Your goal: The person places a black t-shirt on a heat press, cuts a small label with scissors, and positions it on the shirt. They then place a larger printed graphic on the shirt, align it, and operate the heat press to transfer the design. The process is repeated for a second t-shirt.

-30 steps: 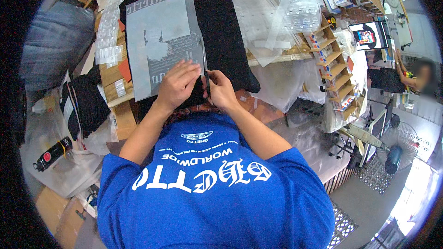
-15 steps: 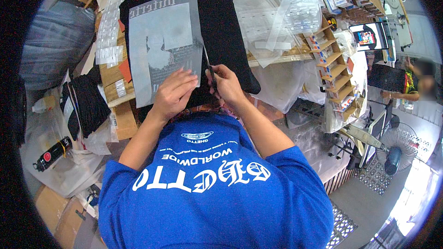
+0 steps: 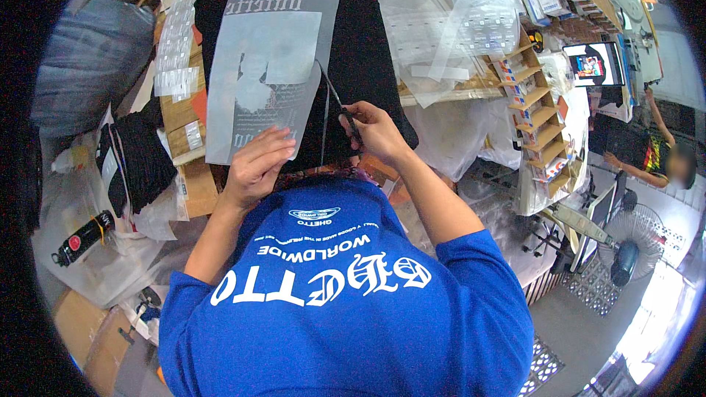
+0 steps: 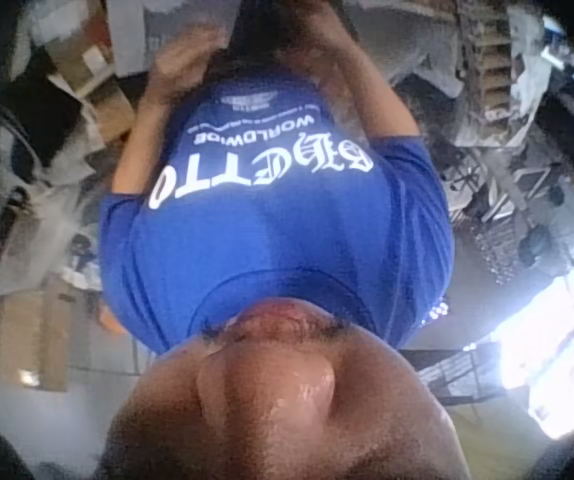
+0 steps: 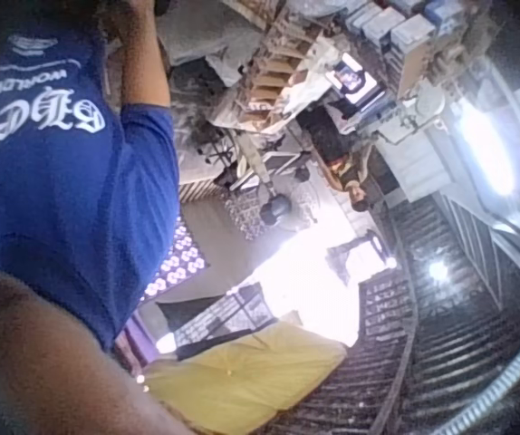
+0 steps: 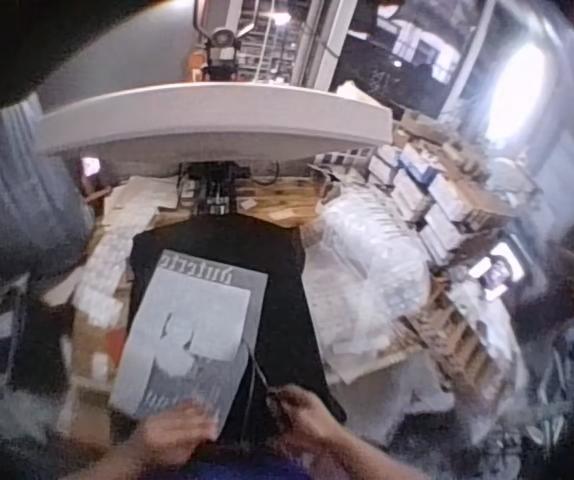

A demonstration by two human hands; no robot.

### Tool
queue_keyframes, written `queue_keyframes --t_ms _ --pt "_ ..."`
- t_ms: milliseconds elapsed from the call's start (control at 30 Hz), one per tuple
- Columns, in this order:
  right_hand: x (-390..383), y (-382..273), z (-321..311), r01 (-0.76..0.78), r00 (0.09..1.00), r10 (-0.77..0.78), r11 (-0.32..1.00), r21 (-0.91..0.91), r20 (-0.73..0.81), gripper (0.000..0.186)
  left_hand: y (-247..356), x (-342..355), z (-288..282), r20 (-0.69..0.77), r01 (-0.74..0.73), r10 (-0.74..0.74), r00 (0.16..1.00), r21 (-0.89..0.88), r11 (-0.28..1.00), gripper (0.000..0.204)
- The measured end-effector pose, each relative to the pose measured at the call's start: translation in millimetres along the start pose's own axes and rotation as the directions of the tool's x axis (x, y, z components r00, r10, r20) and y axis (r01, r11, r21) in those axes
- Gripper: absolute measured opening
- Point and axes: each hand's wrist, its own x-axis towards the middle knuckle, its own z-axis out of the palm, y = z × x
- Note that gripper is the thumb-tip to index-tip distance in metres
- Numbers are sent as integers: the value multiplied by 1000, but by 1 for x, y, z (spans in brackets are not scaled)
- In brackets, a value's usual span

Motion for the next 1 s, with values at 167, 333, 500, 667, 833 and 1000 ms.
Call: queue_keyframes --t_ms 167,333,500,667,833,1000 --pt "-2 2 10 -15 1000 16 999 37 -5 21 5 -1 2 -55 30 -33 998 -62 998 15" --pt "1 10 17 -30 999 32 997 75 -27 20 13 -1 6 -96 93 -106 990 -131 987 17" --pt "-2 21 28 36 999 -31 990 137 -40 21 24 2 11 -108 169 -187 976 -157 973 20" --pt "3 24 44 68 994 -46 974 218 -102 15 41 6 8 -77 214 -234 969 -211 954 19" --pt "7 23 47 97 992 -70 956 276 -105 14 54 7 -1 -71 195 -217 974 -235 952 17" --pt "7 29 50 84 991 -55 967 242 -122 14 55 4 -2 -69 207 -232 970 -253 945 17"
